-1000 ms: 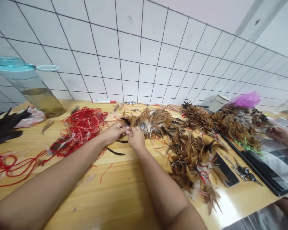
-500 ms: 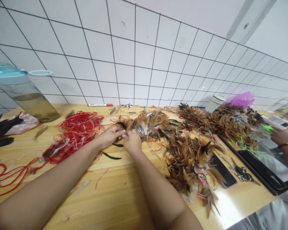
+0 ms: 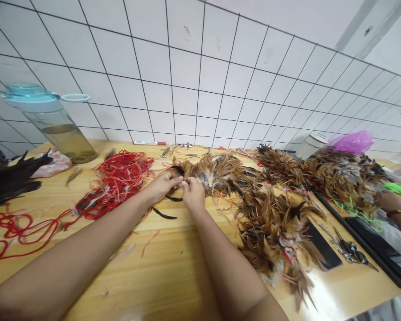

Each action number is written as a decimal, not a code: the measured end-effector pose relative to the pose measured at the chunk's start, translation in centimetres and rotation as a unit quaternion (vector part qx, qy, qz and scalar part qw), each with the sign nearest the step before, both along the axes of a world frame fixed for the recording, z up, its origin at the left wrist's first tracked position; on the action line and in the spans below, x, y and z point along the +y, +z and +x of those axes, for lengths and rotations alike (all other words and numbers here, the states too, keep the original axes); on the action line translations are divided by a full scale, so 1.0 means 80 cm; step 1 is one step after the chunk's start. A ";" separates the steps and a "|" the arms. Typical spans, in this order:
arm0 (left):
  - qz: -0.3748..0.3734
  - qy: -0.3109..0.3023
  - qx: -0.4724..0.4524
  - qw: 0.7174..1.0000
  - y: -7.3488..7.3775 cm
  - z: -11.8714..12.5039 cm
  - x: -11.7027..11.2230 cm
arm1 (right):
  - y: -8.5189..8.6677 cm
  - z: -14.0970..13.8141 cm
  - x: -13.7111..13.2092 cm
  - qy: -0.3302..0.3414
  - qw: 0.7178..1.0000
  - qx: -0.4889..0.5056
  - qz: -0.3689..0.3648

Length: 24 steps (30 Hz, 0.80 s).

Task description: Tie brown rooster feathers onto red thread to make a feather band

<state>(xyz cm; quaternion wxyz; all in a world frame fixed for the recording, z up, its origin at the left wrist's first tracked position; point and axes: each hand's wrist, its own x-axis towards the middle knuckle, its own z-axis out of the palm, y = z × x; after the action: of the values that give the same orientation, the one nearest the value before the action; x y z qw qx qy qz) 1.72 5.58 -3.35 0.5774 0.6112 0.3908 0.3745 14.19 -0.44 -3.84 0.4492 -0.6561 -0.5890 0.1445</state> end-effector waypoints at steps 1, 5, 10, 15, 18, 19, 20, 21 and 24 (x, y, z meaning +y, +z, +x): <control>0.011 0.009 0.000 1.000 0.001 0.000 0.000 | -0.001 0.001 0.001 0.002 1.000 0.004 0.004; 0.058 0.040 0.012 0.997 0.010 0.001 -0.004 | -0.003 0.004 0.006 0.020 1.000 0.008 0.013; 0.072 0.022 0.007 0.997 0.031 0.003 -0.017 | -0.009 0.006 0.010 0.023 0.999 0.016 0.025; 0.043 0.004 -0.032 0.999 0.040 0.008 -0.027 | -0.015 0.006 0.011 0.012 0.999 0.013 0.032; 0.039 0.004 -0.043 0.998 0.040 0.009 -0.028 | -0.015 0.006 0.010 0.009 1.000 -0.006 0.027; 0.041 0.007 -0.042 0.998 0.040 0.010 -0.029 | -0.014 0.007 0.010 0.008 1.000 -0.014 0.023; 0.043 0.011 -0.042 0.998 0.041 0.011 -0.030 | -0.014 0.007 0.010 0.008 1.000 -0.021 0.019; 0.043 0.017 -0.044 0.998 0.041 0.012 -0.031 | -0.013 0.007 0.010 0.009 0.999 -0.027 0.016; 0.028 0.032 -0.069 0.997 0.041 0.015 -0.034 | -0.012 0.007 0.010 0.015 0.999 -0.027 0.022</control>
<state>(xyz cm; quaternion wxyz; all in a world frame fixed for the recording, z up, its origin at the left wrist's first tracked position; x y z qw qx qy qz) 2.95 2.88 -0.08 0.5737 0.5870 0.3584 0.4448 14.78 0.36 -4.81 0.4455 -0.6403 -0.6139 0.1206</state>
